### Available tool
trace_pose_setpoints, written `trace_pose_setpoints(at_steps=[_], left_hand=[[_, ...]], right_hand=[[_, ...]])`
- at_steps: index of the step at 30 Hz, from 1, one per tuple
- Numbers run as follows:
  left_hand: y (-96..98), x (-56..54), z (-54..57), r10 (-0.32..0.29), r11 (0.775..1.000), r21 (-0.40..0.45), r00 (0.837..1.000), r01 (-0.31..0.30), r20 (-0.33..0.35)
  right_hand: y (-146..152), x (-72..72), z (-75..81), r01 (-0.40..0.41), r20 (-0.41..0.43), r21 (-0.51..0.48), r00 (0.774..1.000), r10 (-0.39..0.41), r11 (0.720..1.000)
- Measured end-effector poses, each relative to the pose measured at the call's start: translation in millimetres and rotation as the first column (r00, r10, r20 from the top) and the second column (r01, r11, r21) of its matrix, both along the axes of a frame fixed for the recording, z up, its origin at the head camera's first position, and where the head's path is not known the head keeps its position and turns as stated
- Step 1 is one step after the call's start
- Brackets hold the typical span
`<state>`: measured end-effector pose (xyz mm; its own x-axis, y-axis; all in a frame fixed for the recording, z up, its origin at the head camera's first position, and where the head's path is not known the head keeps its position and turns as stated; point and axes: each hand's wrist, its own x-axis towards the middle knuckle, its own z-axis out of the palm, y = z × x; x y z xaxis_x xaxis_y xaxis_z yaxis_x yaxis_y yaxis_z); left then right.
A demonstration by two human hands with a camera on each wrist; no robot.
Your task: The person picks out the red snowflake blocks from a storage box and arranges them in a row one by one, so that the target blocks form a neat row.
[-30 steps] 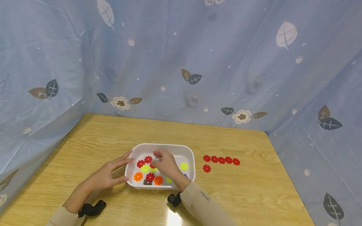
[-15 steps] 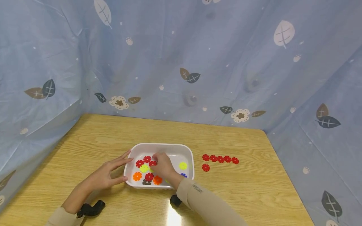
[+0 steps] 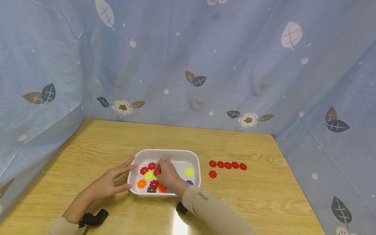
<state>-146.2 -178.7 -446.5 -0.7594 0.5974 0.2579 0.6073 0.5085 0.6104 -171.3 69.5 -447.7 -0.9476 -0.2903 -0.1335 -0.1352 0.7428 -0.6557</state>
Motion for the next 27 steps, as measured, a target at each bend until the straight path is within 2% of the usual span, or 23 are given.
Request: trace_pose_setpoints(at_steps=[9,17,22,26,27], left_hand=[[-0.7,0.3,-1.5,0.008,1.000,-0.001,1.000,-0.008,0.000],[-1.2,-1.0,-1.1,0.004,1.000,-0.003,1.000,-0.004,-0.003],[-1.2,-1.3,-1.5,0.003,1.000,-0.008,1.000,-0.003,-0.002],[-0.9,-1.0,-1.4,0.004,1.000,-0.009,1.000,-0.004,0.006],[-0.8,-0.9,-1.3,0.004,1.000,-0.010,1.000,-0.004,0.007]], right_hand=[[-2,1.2,3.2,0.019,-0.001,0.008,1.000,-0.019,1.000],[2,-0.5,7.3,0.041,0.035,-0.138,0.999,-0.037,0.990],[8,-2.0,9.9,0.082,0.064,-0.268,0.996,-0.067,0.960],[13,1.0,15.5,0.116,0.121,-0.376,0.990,-0.075,0.919],[14,4.7,22.2,0.120,0.135,-0.409,0.988,-0.070,0.905]])
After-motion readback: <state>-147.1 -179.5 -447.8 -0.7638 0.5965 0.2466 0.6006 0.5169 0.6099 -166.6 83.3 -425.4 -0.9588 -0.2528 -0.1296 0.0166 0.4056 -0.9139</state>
